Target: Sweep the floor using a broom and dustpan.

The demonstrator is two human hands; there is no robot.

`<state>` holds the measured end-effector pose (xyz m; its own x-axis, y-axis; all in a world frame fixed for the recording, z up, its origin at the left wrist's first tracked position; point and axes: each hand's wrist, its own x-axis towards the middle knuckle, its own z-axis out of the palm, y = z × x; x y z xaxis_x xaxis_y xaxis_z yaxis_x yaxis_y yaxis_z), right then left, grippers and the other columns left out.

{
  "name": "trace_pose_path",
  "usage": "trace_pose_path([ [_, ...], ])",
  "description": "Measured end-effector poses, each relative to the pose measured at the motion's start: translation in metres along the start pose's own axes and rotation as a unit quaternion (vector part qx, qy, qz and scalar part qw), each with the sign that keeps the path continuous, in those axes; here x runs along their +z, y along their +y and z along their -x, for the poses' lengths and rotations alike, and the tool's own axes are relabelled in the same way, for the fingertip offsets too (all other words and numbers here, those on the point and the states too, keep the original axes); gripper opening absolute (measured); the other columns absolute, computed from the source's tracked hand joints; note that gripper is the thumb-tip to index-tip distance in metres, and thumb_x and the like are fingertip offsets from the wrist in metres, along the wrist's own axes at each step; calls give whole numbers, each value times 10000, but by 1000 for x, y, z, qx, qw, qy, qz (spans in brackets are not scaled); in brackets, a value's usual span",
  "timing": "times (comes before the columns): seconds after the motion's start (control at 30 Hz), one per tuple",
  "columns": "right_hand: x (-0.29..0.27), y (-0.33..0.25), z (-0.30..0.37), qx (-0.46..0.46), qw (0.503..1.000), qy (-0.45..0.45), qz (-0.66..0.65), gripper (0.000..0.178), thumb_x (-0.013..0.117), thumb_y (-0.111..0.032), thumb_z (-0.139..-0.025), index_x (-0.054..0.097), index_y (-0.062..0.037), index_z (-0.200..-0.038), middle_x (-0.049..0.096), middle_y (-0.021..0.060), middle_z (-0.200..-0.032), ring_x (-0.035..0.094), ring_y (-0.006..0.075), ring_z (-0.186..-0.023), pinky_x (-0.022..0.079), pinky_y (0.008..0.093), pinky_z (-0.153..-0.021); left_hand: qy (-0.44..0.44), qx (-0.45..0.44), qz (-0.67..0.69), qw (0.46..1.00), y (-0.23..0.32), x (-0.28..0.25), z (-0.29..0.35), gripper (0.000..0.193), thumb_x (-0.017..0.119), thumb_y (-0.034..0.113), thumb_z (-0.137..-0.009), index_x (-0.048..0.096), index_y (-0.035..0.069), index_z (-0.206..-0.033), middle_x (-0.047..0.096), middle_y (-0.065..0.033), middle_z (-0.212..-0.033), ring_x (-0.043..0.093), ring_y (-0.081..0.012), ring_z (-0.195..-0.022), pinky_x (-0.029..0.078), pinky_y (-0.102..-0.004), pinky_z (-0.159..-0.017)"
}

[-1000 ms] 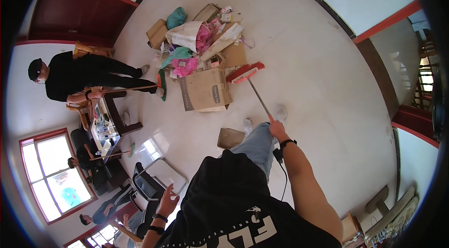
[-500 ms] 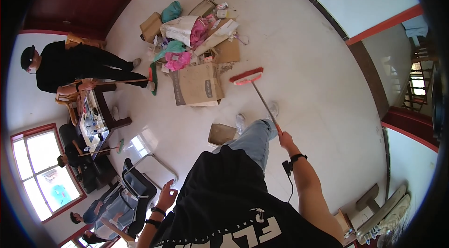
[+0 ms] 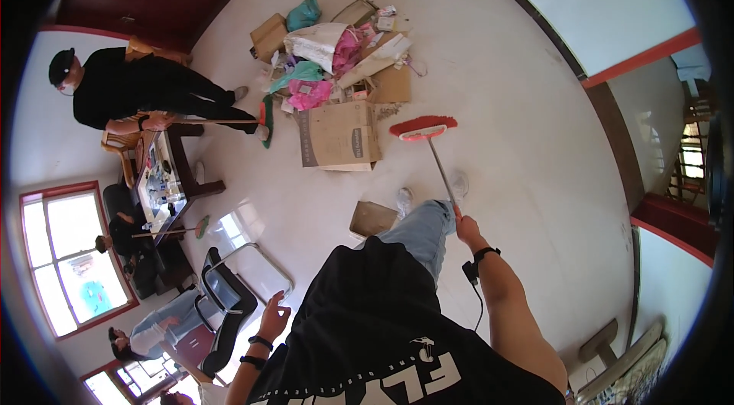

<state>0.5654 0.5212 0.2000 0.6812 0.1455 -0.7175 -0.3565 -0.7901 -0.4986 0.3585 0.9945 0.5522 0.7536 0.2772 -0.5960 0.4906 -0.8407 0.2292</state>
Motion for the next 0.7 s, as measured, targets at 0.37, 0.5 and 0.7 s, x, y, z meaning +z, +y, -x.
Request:
trace_pose_path([
  [0.37,-37,-61,-99,76,990,76,-95,725,276,-582,-899,607,62,-908,605,288,-821,573,441,-877,444,487,-795,-70,-32,35,996,5,14,2,566,609,64,-795,347,56,-1296,562,-180,-1143,650,-241,-858,498,-362,-787],
  [0.5,-21,-8,-79,6,989,115,-94,672,333,-563,-895,596,50,-821,610,229,-724,611,379,-720,484,452,-671,-81,-29,40,996,12,0,-17,588,601,73,-807,304,68,-1315,569,-192,-1121,650,-248,-848,509,-363,-753],
  [0.7,18,76,-11,135,974,-34,-179,441,373,-377,-910,607,-3,-917,637,192,-859,610,347,-811,475,432,-733,-95,-15,46,994,-5,0,-43,571,597,93,-815,314,74,-1311,572,-189,-1118,648,-255,-844,510,-368,-738],
])
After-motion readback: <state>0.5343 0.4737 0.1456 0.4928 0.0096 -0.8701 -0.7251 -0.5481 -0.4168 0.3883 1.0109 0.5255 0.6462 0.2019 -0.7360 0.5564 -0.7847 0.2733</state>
